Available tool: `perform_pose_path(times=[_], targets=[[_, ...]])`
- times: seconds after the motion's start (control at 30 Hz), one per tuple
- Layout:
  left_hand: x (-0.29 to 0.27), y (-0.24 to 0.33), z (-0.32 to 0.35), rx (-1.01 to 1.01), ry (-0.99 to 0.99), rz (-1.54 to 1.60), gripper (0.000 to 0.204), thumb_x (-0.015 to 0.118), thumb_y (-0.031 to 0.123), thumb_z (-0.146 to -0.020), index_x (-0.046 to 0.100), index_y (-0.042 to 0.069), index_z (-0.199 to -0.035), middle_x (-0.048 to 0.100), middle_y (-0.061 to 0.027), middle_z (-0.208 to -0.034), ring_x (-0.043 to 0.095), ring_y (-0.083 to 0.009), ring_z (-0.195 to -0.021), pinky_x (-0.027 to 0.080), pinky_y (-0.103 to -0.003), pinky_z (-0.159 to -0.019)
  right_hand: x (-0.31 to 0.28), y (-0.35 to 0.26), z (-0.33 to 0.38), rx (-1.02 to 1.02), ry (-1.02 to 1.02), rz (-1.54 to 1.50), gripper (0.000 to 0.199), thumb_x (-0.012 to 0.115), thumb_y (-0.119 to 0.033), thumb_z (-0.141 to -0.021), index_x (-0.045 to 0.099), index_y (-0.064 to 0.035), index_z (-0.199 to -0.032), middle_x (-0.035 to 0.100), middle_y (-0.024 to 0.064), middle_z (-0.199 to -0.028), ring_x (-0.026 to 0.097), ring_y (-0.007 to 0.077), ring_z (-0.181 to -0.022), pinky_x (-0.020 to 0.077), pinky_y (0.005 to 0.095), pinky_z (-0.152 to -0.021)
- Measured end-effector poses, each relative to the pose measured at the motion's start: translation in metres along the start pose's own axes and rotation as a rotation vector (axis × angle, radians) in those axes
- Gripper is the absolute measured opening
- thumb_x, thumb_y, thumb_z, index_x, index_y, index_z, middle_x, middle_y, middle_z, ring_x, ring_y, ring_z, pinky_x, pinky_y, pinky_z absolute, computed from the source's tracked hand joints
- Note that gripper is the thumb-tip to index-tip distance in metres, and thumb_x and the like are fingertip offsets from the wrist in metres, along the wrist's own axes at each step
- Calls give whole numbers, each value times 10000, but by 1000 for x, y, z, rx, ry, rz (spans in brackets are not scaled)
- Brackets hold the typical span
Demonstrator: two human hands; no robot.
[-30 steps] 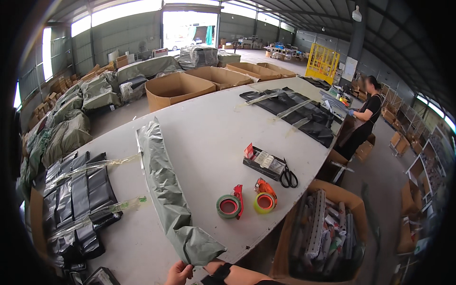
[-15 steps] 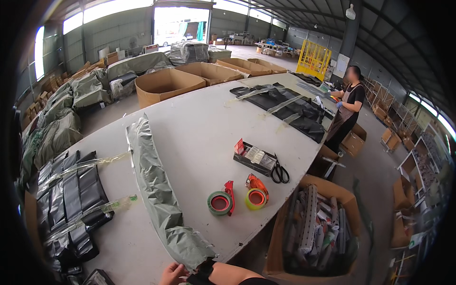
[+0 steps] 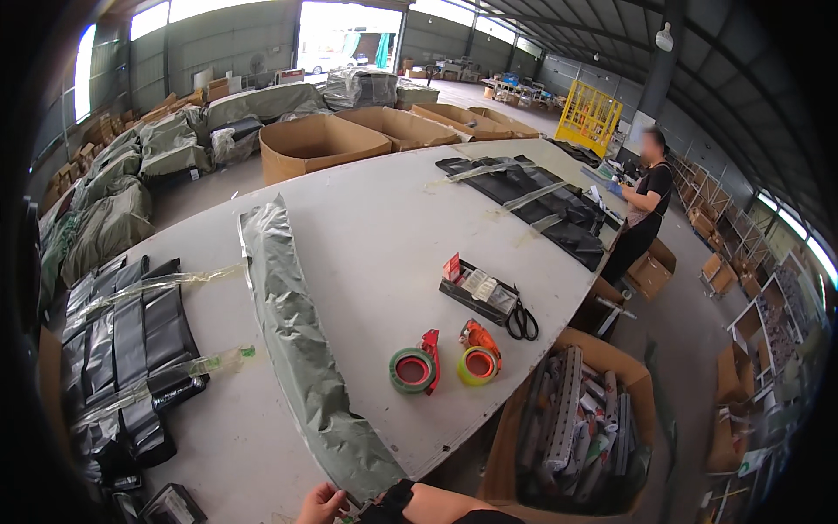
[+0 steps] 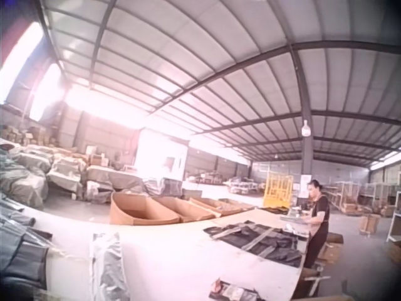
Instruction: Wrapping long metal rails in green protective plastic film, securing them with tape from a dispenser, and applying printed identification labels.
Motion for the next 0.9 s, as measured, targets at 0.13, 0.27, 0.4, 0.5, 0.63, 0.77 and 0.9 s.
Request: perform_pose_path(times=[0.13,0.27,0.4,0.5,0.63,0.77,0.9], targets=[[-6,-18,-7,-42,-77,-54,266,627,238,-982,604,9,-1116,656,-127,-946,653,-231,-839,568,-376,-697,6,-1,36,-73,-119,-94,376,640,-193,-976,589,-42,-1317,639,102,-1293,610,181,-1132,460,325,-1012],[-47,-8,14,-77,5,-490,344,621,342,-977,666,31,-837,688,-68,-704,647,-178,-641,524,-350,-628,-88,-49,114,-161,-553,-480,407,648,-191,-980,582,-37,-1351,639,100,-1335,608,168,-1161,455,314,-1034],[-74,67,32,171,223,-855,198,710,260,-878,676,66,-898,657,-109,-757,631,-306,-712,505,-393,-655,-241,-41,145,-102,-69,-209,191,815,-180,-760,766,-87,-920,711,62,-791,664,179,-734,531,320,-715],[-63,109,27,708,453,-1187,287,740,186,-782,598,124,-1023,633,-85,-1082,603,-275,-1039,497,-414,-869,-286,-56,107,-476,392,259,590,810,-67,-597,551,-180,-1115,542,92,-1138,510,309,-1089,444,427,-917],[-29,109,-2,1100,261,-1363,314,764,139,-716,618,118,-994,623,-75,-1117,592,-241,-1088,505,-434,-897,-232,-80,46,-985,243,533,278,634,-116,-783,575,-236,-1026,506,31,-1247,469,247,-1196,439,381,-975],[-47,89,1,1011,228,-1303,212,685,82,-739,650,101,-948,649,-40,-1108,615,-247,-1096,512,-420,-934,-227,-65,44,-1029,210,562,192,647,-132,-776,589,-219,-937,535,16,-1261,487,216,-1231,453,364,-1005],[-29,113,3,1079,358,-1253,228,674,24,-733,657,79,-954,696,-55,-1112,650,-270,-1079,529,-415,-945,-232,-74,42,-1155,270,413,122,644,-87,-788,582,-151,-870,602,37,-1264,544,254,-1208,493,392,-1014]])
Point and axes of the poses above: each hand's wrist, its own z-axis away from the middle knuckle, its own x-axis out of the palm, y = z × x, the point moved 5 cm from there along -z, towards the middle knuckle
